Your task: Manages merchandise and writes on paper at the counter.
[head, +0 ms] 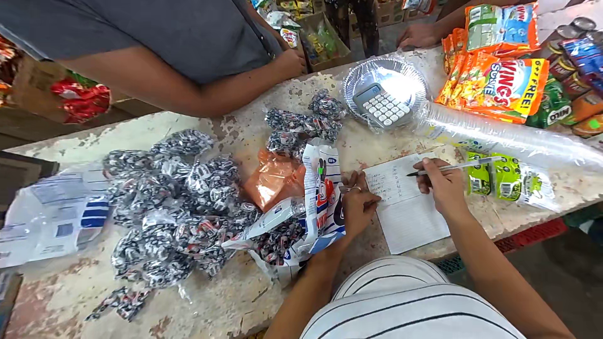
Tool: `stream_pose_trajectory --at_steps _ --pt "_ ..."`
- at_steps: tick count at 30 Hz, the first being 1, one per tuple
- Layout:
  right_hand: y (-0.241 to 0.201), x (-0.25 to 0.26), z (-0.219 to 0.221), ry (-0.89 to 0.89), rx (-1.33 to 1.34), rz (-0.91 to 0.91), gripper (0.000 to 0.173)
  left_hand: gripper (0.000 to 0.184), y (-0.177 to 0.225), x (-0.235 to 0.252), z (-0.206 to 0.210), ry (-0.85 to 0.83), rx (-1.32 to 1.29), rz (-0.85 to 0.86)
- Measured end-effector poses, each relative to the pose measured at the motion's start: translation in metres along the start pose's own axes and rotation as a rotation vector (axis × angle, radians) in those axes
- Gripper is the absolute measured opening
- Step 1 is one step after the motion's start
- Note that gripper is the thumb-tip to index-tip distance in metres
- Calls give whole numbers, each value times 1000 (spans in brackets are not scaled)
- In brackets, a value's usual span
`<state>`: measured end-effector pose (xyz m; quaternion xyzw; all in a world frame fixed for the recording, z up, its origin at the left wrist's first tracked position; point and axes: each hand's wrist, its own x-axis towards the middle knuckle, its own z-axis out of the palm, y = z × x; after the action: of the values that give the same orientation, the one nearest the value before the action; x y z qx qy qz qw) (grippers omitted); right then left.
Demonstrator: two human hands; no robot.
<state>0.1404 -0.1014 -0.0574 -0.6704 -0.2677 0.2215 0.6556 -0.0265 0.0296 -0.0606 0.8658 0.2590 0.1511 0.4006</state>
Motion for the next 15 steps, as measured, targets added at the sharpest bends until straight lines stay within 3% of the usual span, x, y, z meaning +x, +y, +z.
stream_pose_trajectory --at_steps 5,15 --pt "1 16 21 -133 -24 -1 11 12 0 -2 0 11 1 8" --pt "14 25 28 -260 -82 -62 11 13 -6 -4 3 26 -36 34"
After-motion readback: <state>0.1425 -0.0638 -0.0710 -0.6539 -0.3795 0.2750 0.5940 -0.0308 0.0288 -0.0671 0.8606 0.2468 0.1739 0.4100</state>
